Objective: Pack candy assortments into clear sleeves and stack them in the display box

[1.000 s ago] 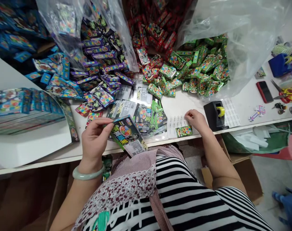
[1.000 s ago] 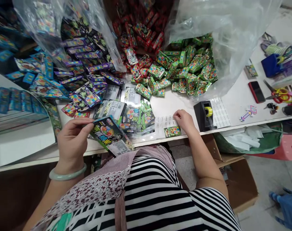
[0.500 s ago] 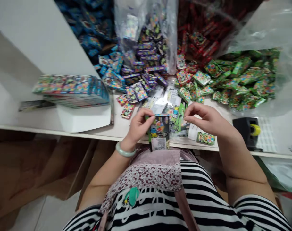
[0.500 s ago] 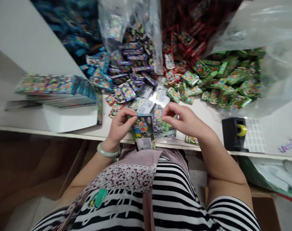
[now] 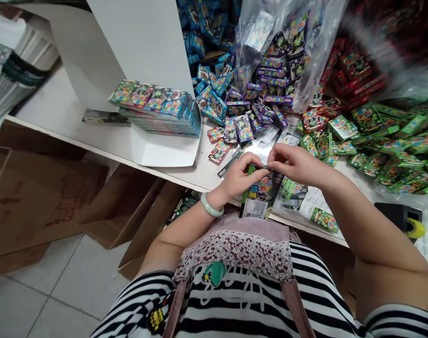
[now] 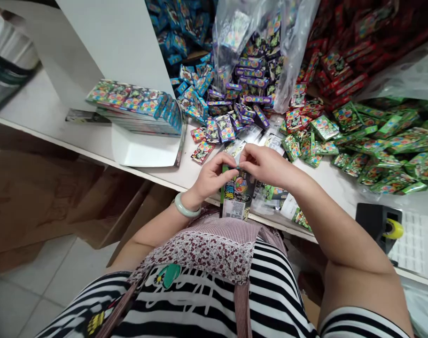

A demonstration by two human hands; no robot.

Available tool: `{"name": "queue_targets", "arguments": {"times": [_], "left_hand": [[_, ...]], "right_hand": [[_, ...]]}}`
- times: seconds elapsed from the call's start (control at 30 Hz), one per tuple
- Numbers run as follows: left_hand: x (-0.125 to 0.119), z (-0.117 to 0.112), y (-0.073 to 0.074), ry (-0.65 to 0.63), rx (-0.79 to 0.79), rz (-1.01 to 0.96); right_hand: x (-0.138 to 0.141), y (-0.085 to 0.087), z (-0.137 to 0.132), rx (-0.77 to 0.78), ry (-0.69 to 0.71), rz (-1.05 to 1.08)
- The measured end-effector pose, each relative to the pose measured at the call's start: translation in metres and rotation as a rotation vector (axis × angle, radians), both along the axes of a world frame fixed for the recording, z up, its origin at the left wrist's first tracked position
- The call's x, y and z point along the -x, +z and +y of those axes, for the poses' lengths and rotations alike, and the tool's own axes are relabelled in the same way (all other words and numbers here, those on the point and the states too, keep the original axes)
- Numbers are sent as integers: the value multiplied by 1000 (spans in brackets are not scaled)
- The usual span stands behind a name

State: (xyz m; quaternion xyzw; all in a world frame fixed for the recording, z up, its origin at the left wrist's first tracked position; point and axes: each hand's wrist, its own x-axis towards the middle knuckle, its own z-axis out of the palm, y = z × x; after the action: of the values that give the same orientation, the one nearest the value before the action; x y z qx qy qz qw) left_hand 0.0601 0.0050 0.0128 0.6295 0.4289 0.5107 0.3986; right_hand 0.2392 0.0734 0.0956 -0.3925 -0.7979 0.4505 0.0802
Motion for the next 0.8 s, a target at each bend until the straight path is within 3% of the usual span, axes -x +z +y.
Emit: {"name": "queue_targets", "arguments": {"times": [0.2,0.27,0.33,0.47,0.57,0.67,0.8], "left_hand": [[-5,0,-4,78,-7,1],[-6,-2,-6,102,4,2],[-6,-7,-10,110,54,-26],[-3,-30,-19,-76,244,-78],[18,-48,-10,-106,269,-111],[65,-54,23,135,66,-40],[153,-24,74,718,-361,328]], "right_hand": [[1,-7,0,36,-95,1],[2,-16,2,163,-171,69],[3,-26,3,393,-250,137],[0,-41,0,834,-323,159],[-9,-42,-1,853,-286,226],[-23,-42,5,659,-406,361],[-36,-52,9,433,-537,374]]}}
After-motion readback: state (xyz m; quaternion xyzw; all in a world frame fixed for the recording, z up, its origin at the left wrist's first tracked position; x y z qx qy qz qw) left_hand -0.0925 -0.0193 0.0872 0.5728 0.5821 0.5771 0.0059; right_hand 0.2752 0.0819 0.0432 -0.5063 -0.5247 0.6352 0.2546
